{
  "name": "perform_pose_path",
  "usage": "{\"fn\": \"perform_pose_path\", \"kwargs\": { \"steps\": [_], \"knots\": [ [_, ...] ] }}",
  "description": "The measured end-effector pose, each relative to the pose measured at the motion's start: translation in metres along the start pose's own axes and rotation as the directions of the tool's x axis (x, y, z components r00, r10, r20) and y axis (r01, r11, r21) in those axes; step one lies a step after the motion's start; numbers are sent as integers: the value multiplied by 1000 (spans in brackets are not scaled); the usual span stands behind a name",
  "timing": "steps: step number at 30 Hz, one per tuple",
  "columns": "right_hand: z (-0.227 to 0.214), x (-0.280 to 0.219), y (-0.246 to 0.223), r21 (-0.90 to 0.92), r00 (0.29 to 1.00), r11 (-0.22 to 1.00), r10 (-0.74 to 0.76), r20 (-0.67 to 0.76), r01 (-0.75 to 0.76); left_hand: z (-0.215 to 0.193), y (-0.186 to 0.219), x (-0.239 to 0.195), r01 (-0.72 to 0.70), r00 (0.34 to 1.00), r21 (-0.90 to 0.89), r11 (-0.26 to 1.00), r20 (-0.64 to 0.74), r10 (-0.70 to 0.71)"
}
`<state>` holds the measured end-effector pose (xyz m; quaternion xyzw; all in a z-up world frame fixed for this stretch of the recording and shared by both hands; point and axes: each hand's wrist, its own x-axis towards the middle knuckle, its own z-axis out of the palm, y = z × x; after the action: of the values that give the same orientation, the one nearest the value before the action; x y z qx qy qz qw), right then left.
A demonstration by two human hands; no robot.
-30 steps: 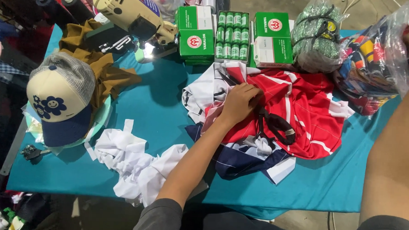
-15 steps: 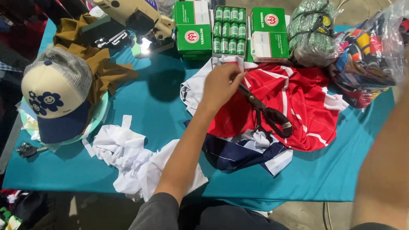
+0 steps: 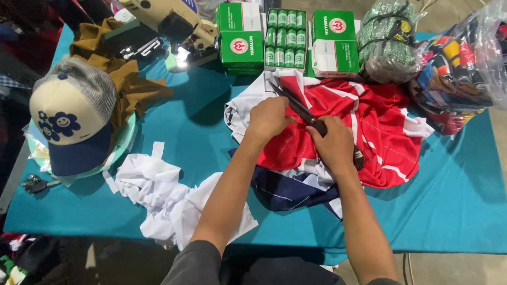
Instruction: Cutting fabric strips and trimming a red and white garment with scissors on a workbench.
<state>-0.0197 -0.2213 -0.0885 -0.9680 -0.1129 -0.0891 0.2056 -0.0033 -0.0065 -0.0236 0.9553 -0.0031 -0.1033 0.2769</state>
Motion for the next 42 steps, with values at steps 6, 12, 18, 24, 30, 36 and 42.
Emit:
{"fn": "perform_pose_path", "kwargs": {
  "steps": [6, 12, 18, 24, 30, 36, 42],
  "knots": [
    [-29, 4, 10, 299, 980, 950, -27, -196, 86, -50, 8, -23, -175, 976, -388, 905, -187, 109],
    [-53, 0, 47, 289, 923, 952, 16, -384, 104, -34, -43, 18, -441, 884, -866, 237, -464, -49],
    [-62, -13, 76, 224, 956, 973, 118, -270, -56, -71, -57, -15, -158, 843, -591, 791, -498, -204],
    [-75, -17, 68, 159, 983, 977, 157, -100, -140, -95, -56, -32, -146, 822, -608, 780, -513, -246],
    [-99, -16, -9, 272, 982, 961, 9, -189, 43, -90, -8, -32, -145, 968, -975, -169, -104, -230],
    [-81, -17, -71, 528, 975, 820, -169, -144, 221, -75, 49, -48, -71, 942, -987, -141, -113, 317],
    [-124, 23, -74, 588, 985, 804, 19, -170, 87, -85, 56, -67, -155, 983, -607, 780, -13, 185]
  ]
}}
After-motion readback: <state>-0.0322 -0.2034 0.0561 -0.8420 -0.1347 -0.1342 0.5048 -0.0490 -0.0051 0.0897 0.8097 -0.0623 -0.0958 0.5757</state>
